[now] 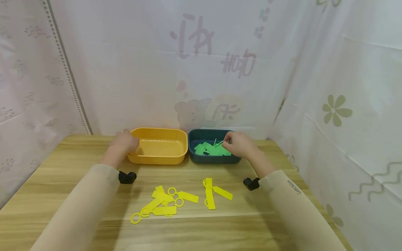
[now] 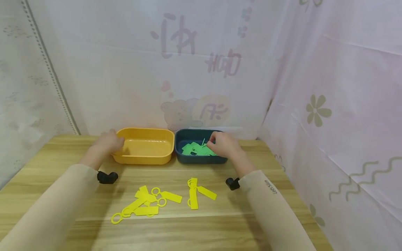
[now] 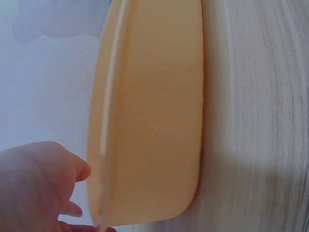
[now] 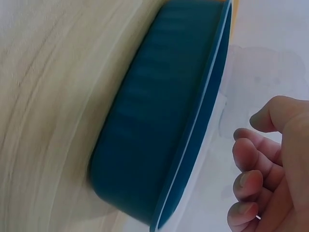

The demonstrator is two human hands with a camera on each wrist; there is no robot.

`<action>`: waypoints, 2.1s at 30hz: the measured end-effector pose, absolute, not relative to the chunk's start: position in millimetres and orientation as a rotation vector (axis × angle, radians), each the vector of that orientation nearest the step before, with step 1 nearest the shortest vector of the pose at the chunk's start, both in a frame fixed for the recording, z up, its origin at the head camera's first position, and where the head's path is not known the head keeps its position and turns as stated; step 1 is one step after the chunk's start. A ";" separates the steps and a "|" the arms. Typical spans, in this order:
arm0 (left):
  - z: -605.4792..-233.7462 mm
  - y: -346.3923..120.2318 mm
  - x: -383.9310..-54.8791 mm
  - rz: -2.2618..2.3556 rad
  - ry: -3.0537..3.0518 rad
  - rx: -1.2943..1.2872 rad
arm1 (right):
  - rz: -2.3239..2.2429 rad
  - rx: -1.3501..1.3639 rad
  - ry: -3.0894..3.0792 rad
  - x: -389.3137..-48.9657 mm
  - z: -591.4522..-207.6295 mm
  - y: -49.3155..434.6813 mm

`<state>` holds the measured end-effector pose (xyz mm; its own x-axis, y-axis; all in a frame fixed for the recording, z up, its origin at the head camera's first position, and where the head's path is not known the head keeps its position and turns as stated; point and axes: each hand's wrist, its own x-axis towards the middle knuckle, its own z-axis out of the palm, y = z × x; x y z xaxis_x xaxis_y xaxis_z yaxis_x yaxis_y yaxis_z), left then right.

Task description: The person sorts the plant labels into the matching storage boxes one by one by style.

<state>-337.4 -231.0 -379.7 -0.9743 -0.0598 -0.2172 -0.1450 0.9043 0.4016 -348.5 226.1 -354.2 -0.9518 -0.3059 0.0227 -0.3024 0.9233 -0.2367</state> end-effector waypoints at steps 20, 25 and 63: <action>-330.0 -171.7 -276.0 0.622 3.141 0.630 | -0.441 -0.173 3.126 -374.0 -367.3 294.1; -330.9 -156.4 -251.6 0.599 3.121 0.833 | -0.377 -0.084 3.064 -380.9 -377.4 297.8; -332.3 -154.5 -214.8 0.499 2.979 1.103 | -0.078 -0.038 2.850 -383.8 -384.5 275.5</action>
